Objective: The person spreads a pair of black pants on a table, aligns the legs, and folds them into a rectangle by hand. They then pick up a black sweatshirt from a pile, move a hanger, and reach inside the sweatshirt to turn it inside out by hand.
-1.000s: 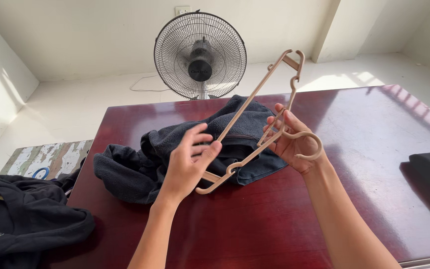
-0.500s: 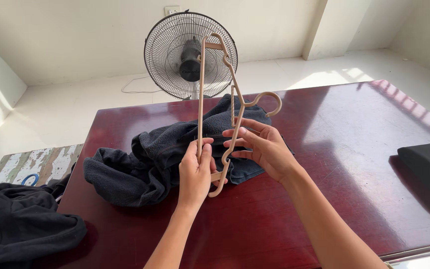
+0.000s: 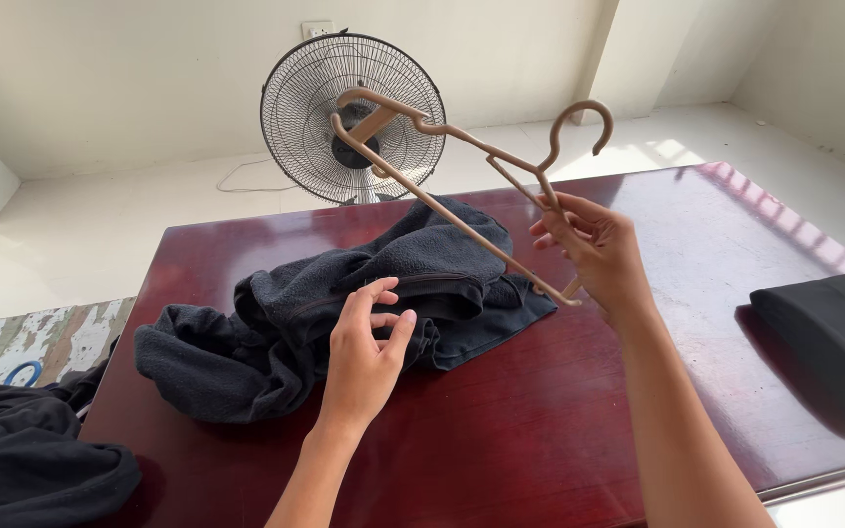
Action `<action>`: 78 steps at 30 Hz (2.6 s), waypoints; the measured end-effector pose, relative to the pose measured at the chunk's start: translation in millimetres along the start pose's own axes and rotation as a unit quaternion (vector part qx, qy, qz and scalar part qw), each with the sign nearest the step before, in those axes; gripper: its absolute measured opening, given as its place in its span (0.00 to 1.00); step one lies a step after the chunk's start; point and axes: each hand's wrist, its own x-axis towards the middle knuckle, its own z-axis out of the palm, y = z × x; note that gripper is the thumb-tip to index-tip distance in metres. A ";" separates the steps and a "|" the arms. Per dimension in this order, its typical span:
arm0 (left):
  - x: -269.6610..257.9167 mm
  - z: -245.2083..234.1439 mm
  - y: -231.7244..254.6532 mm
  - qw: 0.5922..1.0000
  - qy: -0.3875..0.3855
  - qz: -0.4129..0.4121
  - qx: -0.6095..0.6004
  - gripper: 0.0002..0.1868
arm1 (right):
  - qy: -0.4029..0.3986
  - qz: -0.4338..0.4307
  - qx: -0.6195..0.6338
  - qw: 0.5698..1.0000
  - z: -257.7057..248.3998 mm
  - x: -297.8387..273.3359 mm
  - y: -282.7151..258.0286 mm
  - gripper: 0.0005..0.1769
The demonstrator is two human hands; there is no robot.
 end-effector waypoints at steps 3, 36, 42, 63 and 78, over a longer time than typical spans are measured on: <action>-0.8 1.4 -1.4 1.000 0.007 0.015 0.004 0.22 | 0.140 0.009 -0.198 0.970 -33.7 6.1 17.1 0.14; 125.6 201.9 -5.9 0.888 -0.252 0.174 0.342 0.29 | -0.002 -0.077 -0.540 0.838 -125.7 76.6 174.7 0.09; 154.9 282.6 -33.2 0.840 -0.373 0.072 0.387 0.38 | 0.041 -0.088 -0.539 0.837 -152.0 98.4 208.7 0.14; 223.8 306.7 -101.3 0.880 -0.283 0.143 0.354 0.41 | -0.012 0.028 -0.554 0.832 -136.8 152.2 218.1 0.42; 132.1 89.1 5.3 0.969 -0.092 0.168 0.153 0.12 | 0.168 -0.201 -0.329 0.907 -47.0 107.9 172.0 0.20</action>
